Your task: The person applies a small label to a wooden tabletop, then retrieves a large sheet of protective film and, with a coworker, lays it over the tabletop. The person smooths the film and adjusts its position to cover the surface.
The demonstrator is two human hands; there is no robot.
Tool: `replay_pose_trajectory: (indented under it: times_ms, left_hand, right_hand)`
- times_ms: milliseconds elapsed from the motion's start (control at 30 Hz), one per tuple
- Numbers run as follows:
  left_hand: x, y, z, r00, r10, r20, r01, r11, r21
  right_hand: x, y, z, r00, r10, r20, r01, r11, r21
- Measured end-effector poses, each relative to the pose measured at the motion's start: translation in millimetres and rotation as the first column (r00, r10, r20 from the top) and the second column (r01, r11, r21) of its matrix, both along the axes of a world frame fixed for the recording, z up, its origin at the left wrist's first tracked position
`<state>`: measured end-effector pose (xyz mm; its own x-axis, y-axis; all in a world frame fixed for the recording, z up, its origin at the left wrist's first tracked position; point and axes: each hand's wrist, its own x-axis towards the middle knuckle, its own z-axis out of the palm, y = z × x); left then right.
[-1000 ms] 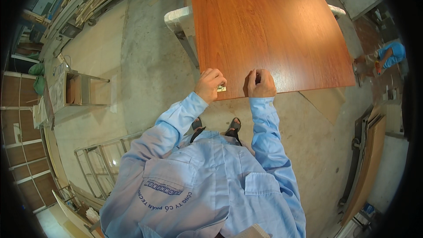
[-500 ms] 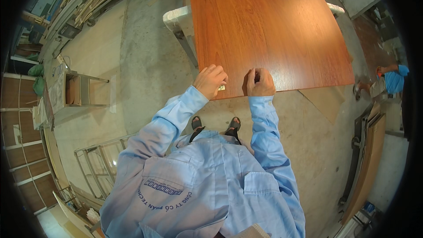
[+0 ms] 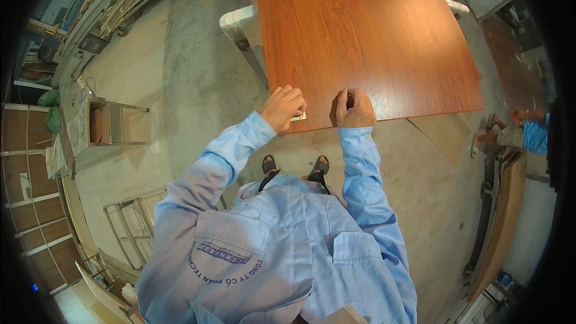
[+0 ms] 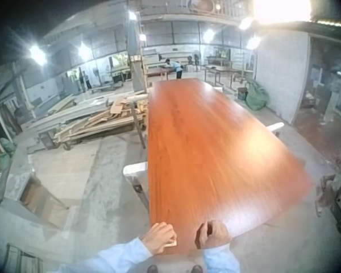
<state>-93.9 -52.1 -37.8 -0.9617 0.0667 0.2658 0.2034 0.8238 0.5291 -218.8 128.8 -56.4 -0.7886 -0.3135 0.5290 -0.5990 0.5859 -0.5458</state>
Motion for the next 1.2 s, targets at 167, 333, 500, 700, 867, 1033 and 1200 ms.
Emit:
replay_pose_trajectory:
  times_ms: [167,333,500,700,867,1033,1200]
  left_hand:
    - [9,-1,4,1.000,-0.012,-0.027,0.011,1.000,-0.003]
    - [28,-10,3,0.998,0.045,-0.048,-0.042,0.997,0.057]
    - [56,-18,-11,0.980,0.199,-0.026,-0.193,0.967,0.165]
    - [75,-14,-43,0.911,0.412,-0.032,-0.350,0.811,0.469]
    - [84,-12,-69,0.875,0.474,0.097,-0.400,0.597,0.695]
    - [84,-2,-81,0.874,0.440,0.207,-0.367,0.317,0.874]
    - [86,13,-79,0.924,0.289,0.250,-0.171,-0.273,0.947]
  right_hand:
    - [-1,0,-1,1.000,0.004,-0.010,-0.004,1.000,-0.008]
    - [-1,0,-1,1.000,0.003,-0.009,-0.003,1.000,0.001]
    - [1,-1,2,1.000,-0.004,-0.003,0.004,1.000,-0.008]
    - [3,-2,2,0.999,-0.009,0.039,0.009,1.000,-0.014]
    - [2,-2,0,1.000,0.006,0.023,-0.006,1.000,-0.002]
    - [3,-2,2,0.998,0.013,0.053,-0.013,1.000,0.006]
    - [2,-2,-2,0.999,0.023,0.022,-0.023,1.000,-0.009]
